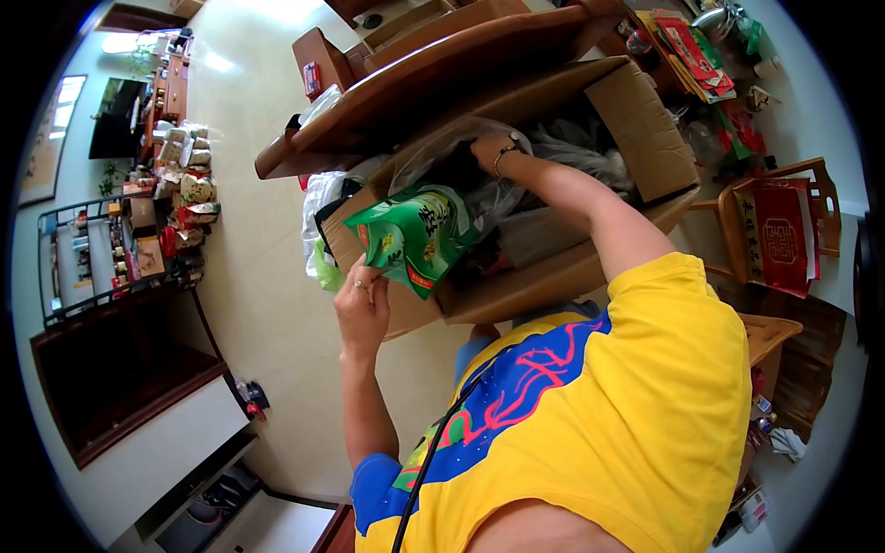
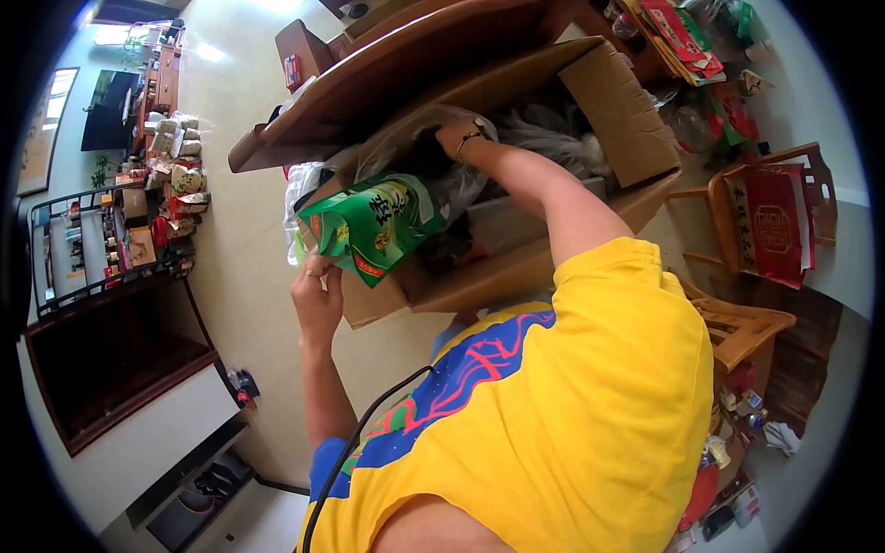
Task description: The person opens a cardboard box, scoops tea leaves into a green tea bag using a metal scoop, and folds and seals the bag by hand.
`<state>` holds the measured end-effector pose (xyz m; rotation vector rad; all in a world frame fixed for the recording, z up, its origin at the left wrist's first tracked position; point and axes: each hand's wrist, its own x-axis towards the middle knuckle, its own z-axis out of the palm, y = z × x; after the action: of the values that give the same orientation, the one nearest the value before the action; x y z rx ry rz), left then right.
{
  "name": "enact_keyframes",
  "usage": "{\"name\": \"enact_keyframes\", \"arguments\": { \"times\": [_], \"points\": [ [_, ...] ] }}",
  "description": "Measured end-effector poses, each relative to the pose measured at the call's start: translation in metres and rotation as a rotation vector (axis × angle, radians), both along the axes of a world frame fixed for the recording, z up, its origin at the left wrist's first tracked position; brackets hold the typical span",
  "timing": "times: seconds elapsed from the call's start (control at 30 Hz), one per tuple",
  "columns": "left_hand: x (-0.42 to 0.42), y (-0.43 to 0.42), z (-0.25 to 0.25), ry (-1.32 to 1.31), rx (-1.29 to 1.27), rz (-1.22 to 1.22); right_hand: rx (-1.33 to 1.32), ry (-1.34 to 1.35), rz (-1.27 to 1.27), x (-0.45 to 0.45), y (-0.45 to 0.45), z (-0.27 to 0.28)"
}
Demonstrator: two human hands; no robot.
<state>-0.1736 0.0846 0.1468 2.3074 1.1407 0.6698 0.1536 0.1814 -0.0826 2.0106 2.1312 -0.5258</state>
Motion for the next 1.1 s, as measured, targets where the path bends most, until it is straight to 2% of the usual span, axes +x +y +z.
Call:
{"name": "enact_keyframes", "arguments": {
  "times": [0.13,0.23,0.3,0.37,0.4,0.43,0.47,0.53,0.63,0.77,0.83,0.87,0.93,1.07,1.1],
  "points": [
    [0.0,0.006,-0.005,-0.021,0.003,0.016,0.073,-0.125,-0.171,-0.005,0.004,-0.016],
    [0.004,0.005,-0.002,-0.033,-0.019,0.009,0.034,-0.005,-0.047,0.0,0.007,0.003],
    [0.007,0.006,0.005,0.028,-0.045,-0.009,-0.137,0.119,-0.031,0.015,0.008,0.025],
    [0.007,0.009,0.002,0.036,-0.041,-0.019,-0.132,0.143,-0.03,0.009,0.013,-0.016],
    [0.008,0.01,0.001,0.038,-0.037,-0.024,-0.067,0.024,-0.052,-0.002,0.017,-0.042],
    [0.009,0.01,0.0,0.041,-0.039,-0.025,-0.003,-0.094,-0.074,-0.009,0.017,-0.046],
    [0.011,0.011,-0.001,0.037,-0.042,-0.026,-0.005,-0.091,-0.075,-0.003,0.02,-0.05],
    [0.012,0.012,-0.001,0.041,-0.049,-0.033,-0.09,0.17,-0.01,0.011,0.02,-0.032],
    [0.015,0.015,0.0,0.036,-0.022,-0.037,-0.122,0.292,-0.111,0.016,0.02,-0.074],
    [0.022,0.019,0.003,0.055,-0.027,-0.053,-0.184,0.279,-0.064,-0.003,0.022,-0.063],
    [0.024,0.021,0.004,0.056,-0.021,-0.062,-0.359,0.381,-0.066,0.009,0.021,-0.04],
    [0.024,0.021,0.005,0.06,-0.022,-0.064,-0.36,0.385,-0.068,0.0,0.02,-0.039],
    [0.027,0.022,0.004,0.061,-0.021,-0.063,-0.293,0.118,-0.118,-0.02,0.024,-0.057],
    [0.028,0.026,0.004,0.087,-0.004,-0.058,-0.2,0.229,-0.086,-0.026,0.024,-0.093],
    [0.026,0.028,0.004,0.077,0.016,-0.07,-0.234,0.323,-0.148,-0.018,0.021,-0.099]
  ]
}}
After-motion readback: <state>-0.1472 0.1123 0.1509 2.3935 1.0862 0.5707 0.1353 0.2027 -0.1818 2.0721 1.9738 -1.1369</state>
